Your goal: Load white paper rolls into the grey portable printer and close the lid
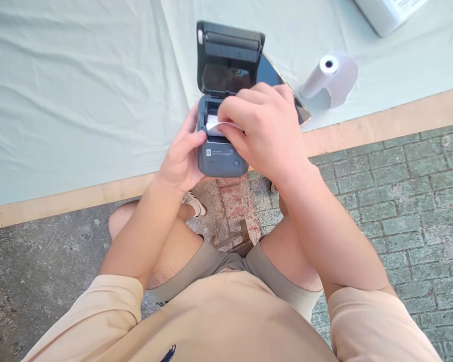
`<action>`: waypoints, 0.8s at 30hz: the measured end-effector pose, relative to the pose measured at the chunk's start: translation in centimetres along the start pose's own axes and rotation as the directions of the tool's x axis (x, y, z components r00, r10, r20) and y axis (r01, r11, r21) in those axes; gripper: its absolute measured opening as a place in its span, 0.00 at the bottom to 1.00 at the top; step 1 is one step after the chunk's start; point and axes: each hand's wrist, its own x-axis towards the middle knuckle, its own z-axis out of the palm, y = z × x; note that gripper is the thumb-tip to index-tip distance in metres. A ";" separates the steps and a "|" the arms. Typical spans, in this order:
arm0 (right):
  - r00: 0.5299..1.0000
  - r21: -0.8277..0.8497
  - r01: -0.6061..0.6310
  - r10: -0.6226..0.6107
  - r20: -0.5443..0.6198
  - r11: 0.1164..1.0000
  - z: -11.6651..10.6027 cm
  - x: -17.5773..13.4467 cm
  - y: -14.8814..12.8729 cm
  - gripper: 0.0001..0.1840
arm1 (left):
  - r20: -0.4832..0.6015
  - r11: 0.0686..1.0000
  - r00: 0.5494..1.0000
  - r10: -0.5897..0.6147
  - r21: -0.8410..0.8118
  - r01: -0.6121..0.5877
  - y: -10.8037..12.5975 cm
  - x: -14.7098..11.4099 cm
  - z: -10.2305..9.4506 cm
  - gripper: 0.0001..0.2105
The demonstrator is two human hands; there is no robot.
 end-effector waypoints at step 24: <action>0.968 0.881 -0.144 0.249 0.030 0.451 2.6 0.0 3.2 0.31 | 0.125 0.980 0.991 0.056 0.183 -0.079 -1.2 0.4 -2.1 0.43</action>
